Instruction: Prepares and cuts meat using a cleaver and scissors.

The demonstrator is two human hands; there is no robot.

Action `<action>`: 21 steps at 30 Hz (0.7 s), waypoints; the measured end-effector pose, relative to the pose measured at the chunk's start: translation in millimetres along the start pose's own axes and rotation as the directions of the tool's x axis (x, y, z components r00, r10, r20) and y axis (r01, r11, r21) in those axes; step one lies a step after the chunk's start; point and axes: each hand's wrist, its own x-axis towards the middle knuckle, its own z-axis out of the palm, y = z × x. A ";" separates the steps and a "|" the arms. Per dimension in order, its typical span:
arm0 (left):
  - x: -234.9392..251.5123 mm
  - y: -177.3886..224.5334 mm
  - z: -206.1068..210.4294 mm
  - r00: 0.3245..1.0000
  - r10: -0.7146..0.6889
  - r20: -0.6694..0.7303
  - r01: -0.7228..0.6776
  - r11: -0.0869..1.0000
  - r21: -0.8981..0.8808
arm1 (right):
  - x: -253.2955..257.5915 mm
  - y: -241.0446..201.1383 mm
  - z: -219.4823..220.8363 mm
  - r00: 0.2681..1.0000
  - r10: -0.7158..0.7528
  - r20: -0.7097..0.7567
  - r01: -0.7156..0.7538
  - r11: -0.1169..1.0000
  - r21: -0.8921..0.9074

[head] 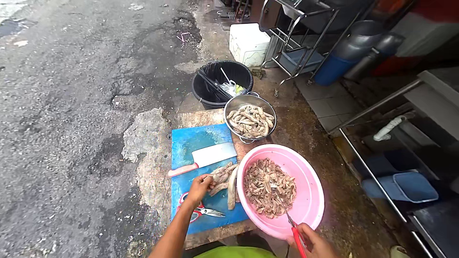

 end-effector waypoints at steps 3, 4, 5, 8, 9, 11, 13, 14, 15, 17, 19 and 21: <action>-14.8 2.8 -39.6 0.999 0.052 0.015 -0.050 0.994 -0.097 | 8.3 -29.6 42.7 0.991 0.036 -0.128 -0.049 0.994 -0.099; -20.8 5.1 -58.3 0.998 0.067 0.013 -0.065 0.991 -0.113 | 10.7 -44.9 58.2 0.989 0.029 -0.148 -0.048 0.991 -0.127; -25.6 5.9 -79.7 0.996 0.089 0.006 -0.087 0.989 -0.119 | 12.9 -62.4 75.5 0.988 0.024 -0.152 -0.045 0.990 -0.137; -42.8 -5.1 -142.8 0.994 0.098 -0.042 -0.102 0.988 -0.113 | 13.4 -107.8 134.2 0.992 0.023 -0.124 -0.042 0.987 -0.154; -48.3 -8.6 -160.9 0.995 0.079 -0.059 -0.086 0.990 -0.114 | 17.8 -115.9 153.4 0.994 0.013 -0.112 -0.034 0.982 -0.188; -56.7 -12.2 -191.6 0.997 0.050 -0.057 -0.056 0.992 -0.115 | 30.3 -127.1 191.0 0.995 0.016 -0.095 -0.043 0.957 -0.287; -55.1 -6.6 -209.1 0.999 0.048 -0.021 -0.050 0.992 -0.112 | 50.7 -136.4 216.8 0.994 0.058 -0.091 -0.088 0.924 -0.372; -51.8 0.0 -213.1 0.999 0.052 0.001 -0.052 0.993 -0.109 | 63.5 -141.0 224.4 0.993 0.079 -0.089 -0.108 0.910 -0.400; -47.9 8.0 -214.0 0.998 0.055 0.024 -0.052 0.992 -0.111 | 76.0 -144.1 229.9 0.992 0.089 -0.092 -0.120 0.897 -0.426; -39.8 25.0 -210.1 0.995 0.067 0.068 -0.058 0.990 -0.132 | 100.0 -141.9 239.2 0.992 0.085 -0.093 -0.119 0.870 -0.478; -33.4 42.6 -201.4 0.988 0.095 0.122 -0.076 0.986 -0.151 | 119.1 -132.6 245.6 0.996 0.043 -0.084 -0.079 0.865 -0.495; -28.3 59.6 -192.1 0.978 0.115 0.174 -0.089 0.984 -0.153 | 136.1 -121.0 248.0 0.996 0.004 -0.090 -0.048 0.867 -0.497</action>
